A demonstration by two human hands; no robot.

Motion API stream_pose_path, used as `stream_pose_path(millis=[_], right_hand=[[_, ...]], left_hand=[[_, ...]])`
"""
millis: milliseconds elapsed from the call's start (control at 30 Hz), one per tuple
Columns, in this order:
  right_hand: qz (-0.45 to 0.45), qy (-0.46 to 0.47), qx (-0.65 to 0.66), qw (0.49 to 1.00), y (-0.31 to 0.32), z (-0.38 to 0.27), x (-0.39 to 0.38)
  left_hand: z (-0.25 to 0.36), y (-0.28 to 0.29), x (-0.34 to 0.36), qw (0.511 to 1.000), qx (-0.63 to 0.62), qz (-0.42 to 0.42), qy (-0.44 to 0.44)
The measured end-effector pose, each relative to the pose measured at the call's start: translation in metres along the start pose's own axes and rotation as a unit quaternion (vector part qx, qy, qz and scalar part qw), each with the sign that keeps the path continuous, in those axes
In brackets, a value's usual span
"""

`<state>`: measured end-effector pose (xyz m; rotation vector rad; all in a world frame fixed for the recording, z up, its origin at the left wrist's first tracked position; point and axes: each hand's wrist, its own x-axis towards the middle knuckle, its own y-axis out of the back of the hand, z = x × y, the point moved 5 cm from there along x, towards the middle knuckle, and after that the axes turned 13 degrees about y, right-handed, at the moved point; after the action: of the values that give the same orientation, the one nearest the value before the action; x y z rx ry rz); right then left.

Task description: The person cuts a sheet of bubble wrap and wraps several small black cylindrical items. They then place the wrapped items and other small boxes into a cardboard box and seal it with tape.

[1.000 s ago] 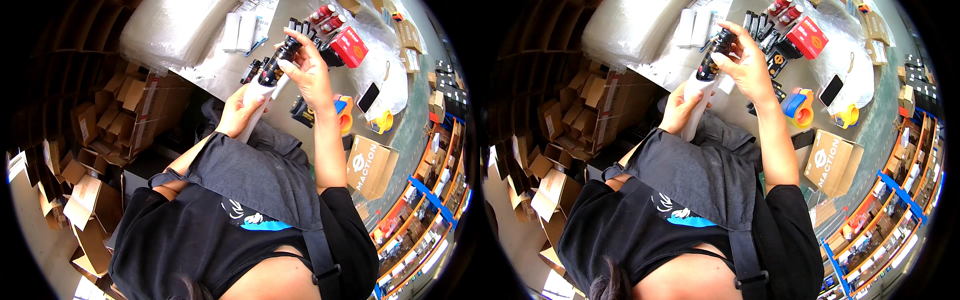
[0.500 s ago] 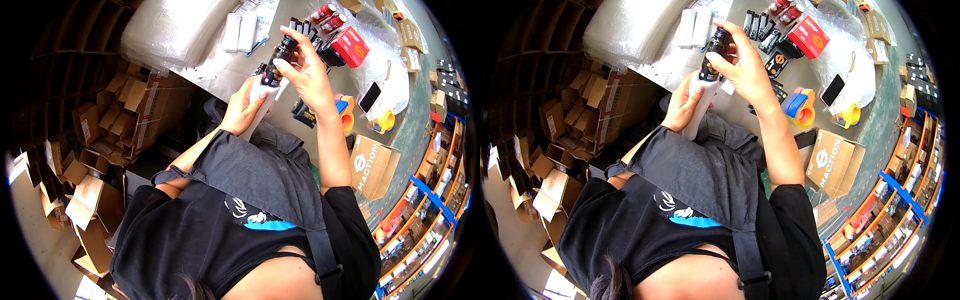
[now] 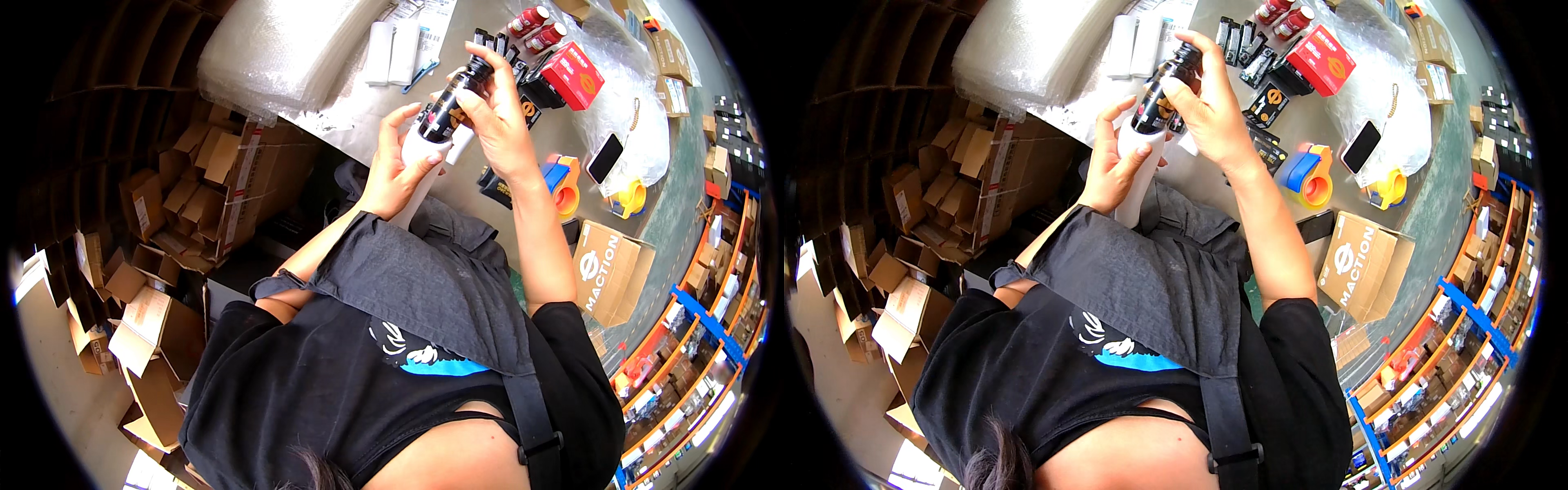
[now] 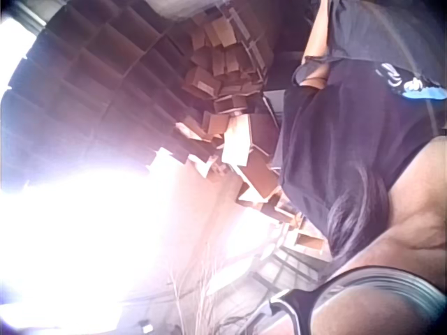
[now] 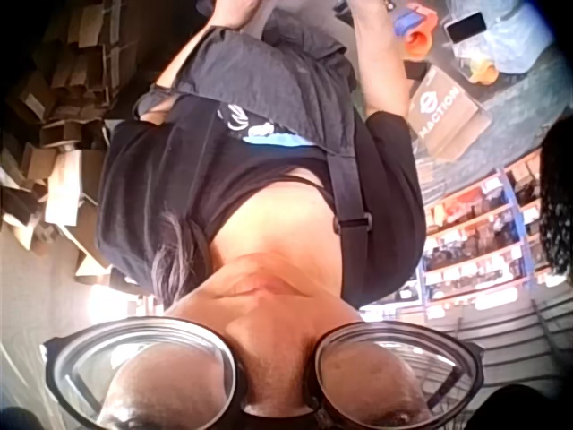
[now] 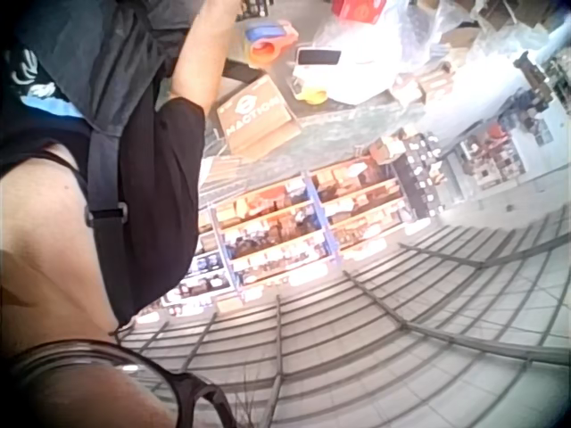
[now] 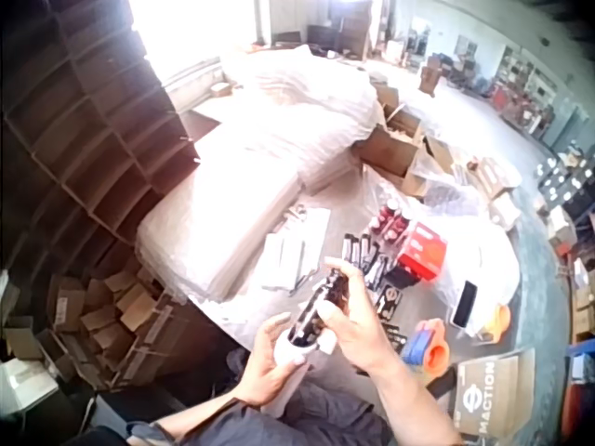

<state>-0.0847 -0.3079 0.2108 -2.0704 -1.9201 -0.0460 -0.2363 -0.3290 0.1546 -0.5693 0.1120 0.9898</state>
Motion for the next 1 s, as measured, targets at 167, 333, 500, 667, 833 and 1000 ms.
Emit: stream_pose_path(millis=[167, 333, 500, 667, 833, 1000], right_hand=[[0.066, 0.033, 0.043, 0.996, -0.001, 0.009, -0.008], [0.142, 0.034, 0.188, 0.971, -0.006, 0.01, -0.016], [0.15, 0.082, 0.111, 0.979, -0.007, 0.002, -0.017], [0.049, 0.096, -0.076, 0.991, -0.013, -0.005, -0.012], [-0.019, 0.079, 0.081, 0.993, -0.012, -0.011, -0.008], [-0.018, 0.081, 0.059, 0.995, -0.009, -0.003, -0.011]], left_hand=[[0.004, -0.004, 0.001, 1.0, -0.021, -0.002, -0.014], [-0.006, 0.0, 0.003, 0.998, -0.06, -0.016, -0.026], [-0.008, 0.0, 0.002, 1.0, 0.009, 0.007, -0.024], [-0.001, -0.002, -0.001, 1.0, -0.001, 0.03, -0.005], [-0.012, 0.003, -0.001, 0.998, 0.047, -0.036, 0.0], [-0.009, 0.007, -0.001, 0.992, -0.07, -0.098, 0.04]])
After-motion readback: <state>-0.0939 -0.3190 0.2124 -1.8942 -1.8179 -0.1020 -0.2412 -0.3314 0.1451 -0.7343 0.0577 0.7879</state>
